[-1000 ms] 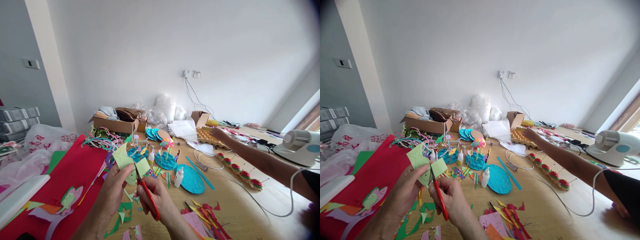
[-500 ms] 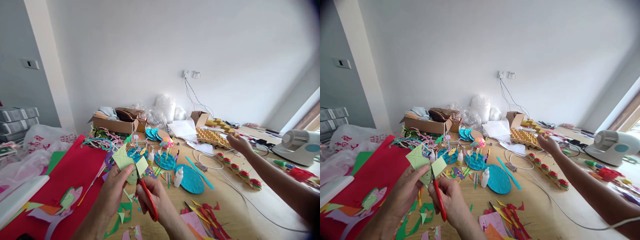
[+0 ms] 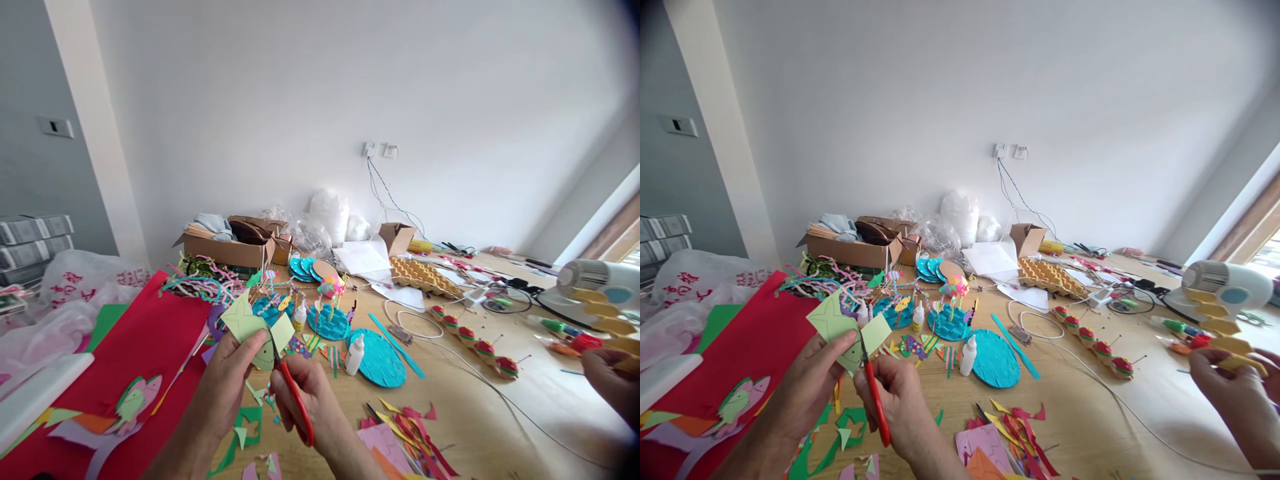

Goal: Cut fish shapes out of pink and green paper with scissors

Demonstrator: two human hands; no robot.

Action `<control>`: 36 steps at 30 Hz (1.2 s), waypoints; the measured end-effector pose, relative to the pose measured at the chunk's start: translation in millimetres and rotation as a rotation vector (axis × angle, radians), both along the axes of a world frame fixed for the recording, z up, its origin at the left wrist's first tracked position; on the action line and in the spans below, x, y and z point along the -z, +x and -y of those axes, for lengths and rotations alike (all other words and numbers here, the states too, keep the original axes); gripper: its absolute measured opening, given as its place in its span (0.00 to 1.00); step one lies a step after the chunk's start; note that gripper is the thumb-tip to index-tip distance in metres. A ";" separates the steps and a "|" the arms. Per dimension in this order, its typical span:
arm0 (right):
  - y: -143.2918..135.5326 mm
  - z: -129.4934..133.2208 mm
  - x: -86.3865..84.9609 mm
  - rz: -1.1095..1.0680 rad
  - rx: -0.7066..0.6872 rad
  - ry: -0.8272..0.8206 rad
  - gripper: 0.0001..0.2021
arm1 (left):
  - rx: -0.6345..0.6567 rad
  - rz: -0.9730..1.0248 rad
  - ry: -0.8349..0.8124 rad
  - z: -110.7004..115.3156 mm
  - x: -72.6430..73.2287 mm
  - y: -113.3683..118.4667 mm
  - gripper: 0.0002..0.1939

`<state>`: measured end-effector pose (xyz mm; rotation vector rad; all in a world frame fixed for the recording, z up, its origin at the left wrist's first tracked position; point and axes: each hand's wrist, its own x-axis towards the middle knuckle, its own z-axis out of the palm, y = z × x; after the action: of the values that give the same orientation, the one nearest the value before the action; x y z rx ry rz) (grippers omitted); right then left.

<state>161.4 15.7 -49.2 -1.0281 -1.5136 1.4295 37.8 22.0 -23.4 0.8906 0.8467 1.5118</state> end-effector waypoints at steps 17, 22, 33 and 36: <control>0.8 1.8 -3.0 0.043 0.036 0.041 0.21 | -0.014 -0.095 0.023 -3.0 17.2 -7.3 0.11; 0.6 2.0 -2.8 0.057 0.032 0.032 0.22 | -0.022 -0.086 -0.002 -3.3 18.4 -8.9 0.11; -0.4 0.9 7.3 -0.014 0.020 0.065 0.18 | 0.008 -0.066 0.025 -2.2 14.6 -5.7 0.12; -0.6 0.7 8.1 -0.020 0.024 0.060 0.19 | 0.013 -0.066 0.031 -2.2 15.7 -5.8 0.12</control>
<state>160.8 15.0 -57.3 -0.9901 -1.5159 1.3656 32.0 24.2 -39.2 0.9721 0.8659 1.4952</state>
